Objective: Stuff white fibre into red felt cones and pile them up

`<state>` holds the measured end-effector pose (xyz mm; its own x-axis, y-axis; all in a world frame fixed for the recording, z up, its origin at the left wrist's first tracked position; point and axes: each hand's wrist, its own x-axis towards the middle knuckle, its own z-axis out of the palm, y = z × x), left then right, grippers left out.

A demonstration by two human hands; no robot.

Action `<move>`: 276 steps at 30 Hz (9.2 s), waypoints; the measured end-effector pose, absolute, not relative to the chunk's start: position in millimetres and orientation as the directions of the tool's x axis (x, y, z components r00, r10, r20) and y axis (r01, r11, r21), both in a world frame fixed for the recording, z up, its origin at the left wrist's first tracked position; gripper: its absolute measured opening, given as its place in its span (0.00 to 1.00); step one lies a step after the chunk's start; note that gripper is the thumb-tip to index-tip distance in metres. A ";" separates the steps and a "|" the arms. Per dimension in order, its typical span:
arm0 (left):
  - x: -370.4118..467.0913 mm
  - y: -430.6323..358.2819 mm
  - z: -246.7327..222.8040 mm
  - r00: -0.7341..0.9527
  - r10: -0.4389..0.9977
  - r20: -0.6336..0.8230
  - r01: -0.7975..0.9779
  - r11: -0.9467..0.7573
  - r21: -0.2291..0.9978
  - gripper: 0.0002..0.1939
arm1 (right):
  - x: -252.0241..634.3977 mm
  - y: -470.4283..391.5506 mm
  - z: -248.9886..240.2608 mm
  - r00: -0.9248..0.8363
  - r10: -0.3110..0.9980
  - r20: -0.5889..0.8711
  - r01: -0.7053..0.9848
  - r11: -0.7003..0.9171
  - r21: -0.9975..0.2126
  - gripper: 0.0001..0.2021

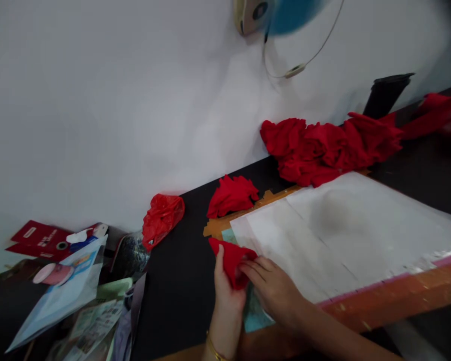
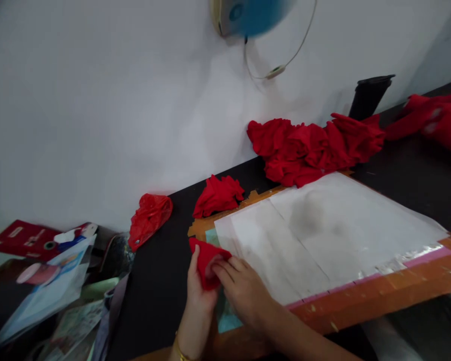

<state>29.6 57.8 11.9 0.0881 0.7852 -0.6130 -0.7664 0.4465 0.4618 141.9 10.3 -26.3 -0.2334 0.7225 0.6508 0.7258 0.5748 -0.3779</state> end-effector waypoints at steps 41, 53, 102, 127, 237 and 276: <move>45.2 41.6 -2.6 0.002 0.795 -0.606 -0.696 0.437 0.571 0.21 | 128.9 -2.7 -47.4 -0.296 0.735 0.610 0.763 0.566 -0.313 0.10; 43.1 48.0 -4.7 0.212 0.861 -0.462 -0.793 0.428 0.433 0.17 | 180.6 2.2 -19.5 0.115 0.945 0.305 0.408 0.235 -0.882 0.20; 55.0 37.2 -18.5 0.355 0.861 -0.363 -0.192 0.447 0.874 0.24 | 192.3 39.2 -23.1 -0.049 0.991 -0.124 -0.089 -0.128 -0.988 0.21; 63.8 28.3 -28.6 0.278 0.853 -0.441 -0.096 0.482 0.871 0.21 | 193.5 43.0 -25.6 0.141 0.985 -0.103 -0.097 -0.089 -0.991 0.18; 76.7 61.2 0.9 0.370 0.855 -0.364 -0.590 0.519 0.618 0.24 | 233.8 10.7 -4.7 0.261 0.895 0.361 0.454 0.216 -0.864 0.13; 77.1 71.8 -37.8 0.436 0.899 0.042 0.407 -0.239 0.882 0.40 | 267.4 29.6 -37.0 0.126 0.968 0.218 0.475 0.135 -0.870 0.29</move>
<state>77.1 71.8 -37.8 0.4355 0.8992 0.0421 0.4074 -0.2386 0.8815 267.4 29.6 -37.0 0.1257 0.9677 0.2185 0.4752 0.1346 -0.8695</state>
